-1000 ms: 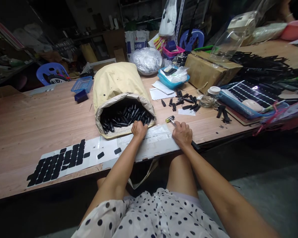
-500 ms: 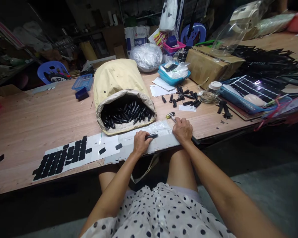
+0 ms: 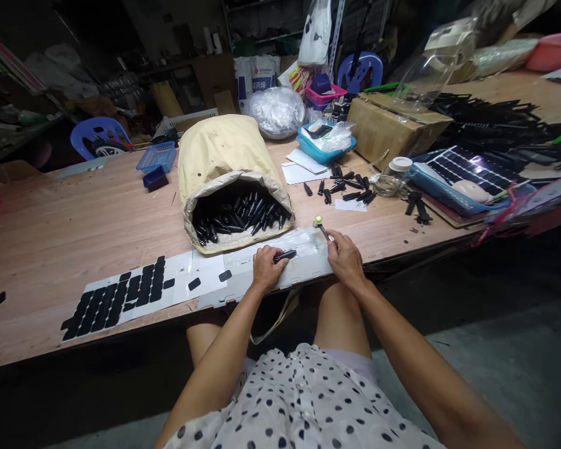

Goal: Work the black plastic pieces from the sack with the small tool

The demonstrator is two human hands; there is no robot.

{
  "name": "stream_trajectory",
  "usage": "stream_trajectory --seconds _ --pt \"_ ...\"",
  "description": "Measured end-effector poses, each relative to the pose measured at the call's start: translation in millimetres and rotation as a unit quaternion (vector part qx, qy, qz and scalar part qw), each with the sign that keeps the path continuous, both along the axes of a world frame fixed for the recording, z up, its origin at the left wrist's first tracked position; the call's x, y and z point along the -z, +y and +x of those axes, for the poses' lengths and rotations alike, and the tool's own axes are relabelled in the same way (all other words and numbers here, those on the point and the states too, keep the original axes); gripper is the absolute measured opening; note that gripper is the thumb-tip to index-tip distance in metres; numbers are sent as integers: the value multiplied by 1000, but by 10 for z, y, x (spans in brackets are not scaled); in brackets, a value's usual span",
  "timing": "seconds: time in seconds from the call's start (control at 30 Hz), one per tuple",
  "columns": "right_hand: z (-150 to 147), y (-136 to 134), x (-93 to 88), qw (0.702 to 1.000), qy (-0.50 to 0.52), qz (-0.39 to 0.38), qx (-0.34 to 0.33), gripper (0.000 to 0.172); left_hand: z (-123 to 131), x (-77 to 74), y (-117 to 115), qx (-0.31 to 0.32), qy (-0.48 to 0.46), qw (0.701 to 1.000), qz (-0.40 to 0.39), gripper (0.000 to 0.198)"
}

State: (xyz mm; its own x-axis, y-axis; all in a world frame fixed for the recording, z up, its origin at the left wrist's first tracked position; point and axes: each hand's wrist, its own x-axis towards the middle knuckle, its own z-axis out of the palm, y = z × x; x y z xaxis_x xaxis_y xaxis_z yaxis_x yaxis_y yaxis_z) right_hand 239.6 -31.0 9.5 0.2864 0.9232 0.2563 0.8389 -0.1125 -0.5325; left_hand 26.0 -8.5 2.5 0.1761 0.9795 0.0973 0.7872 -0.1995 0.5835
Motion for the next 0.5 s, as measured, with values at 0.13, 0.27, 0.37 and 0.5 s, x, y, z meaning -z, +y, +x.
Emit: stream_trajectory --seconds 0.13,0.27,0.37,0.5 --pt "-203 -322 -5 992 53 58 -99 41 13 12 -4 -5 -3 1000 -5 12" --pt "-349 -510 -51 990 38 63 -118 42 21 11 -2 -10 -5 1000 -15 14" --pt "-372 -563 -72 993 22 24 -117 42 25 3 -2 -10 -8 1000 -19 14" --pt "-368 -559 -103 993 29 15 -117 42 35 -6 -9 -8 -12 1000 -25 14"
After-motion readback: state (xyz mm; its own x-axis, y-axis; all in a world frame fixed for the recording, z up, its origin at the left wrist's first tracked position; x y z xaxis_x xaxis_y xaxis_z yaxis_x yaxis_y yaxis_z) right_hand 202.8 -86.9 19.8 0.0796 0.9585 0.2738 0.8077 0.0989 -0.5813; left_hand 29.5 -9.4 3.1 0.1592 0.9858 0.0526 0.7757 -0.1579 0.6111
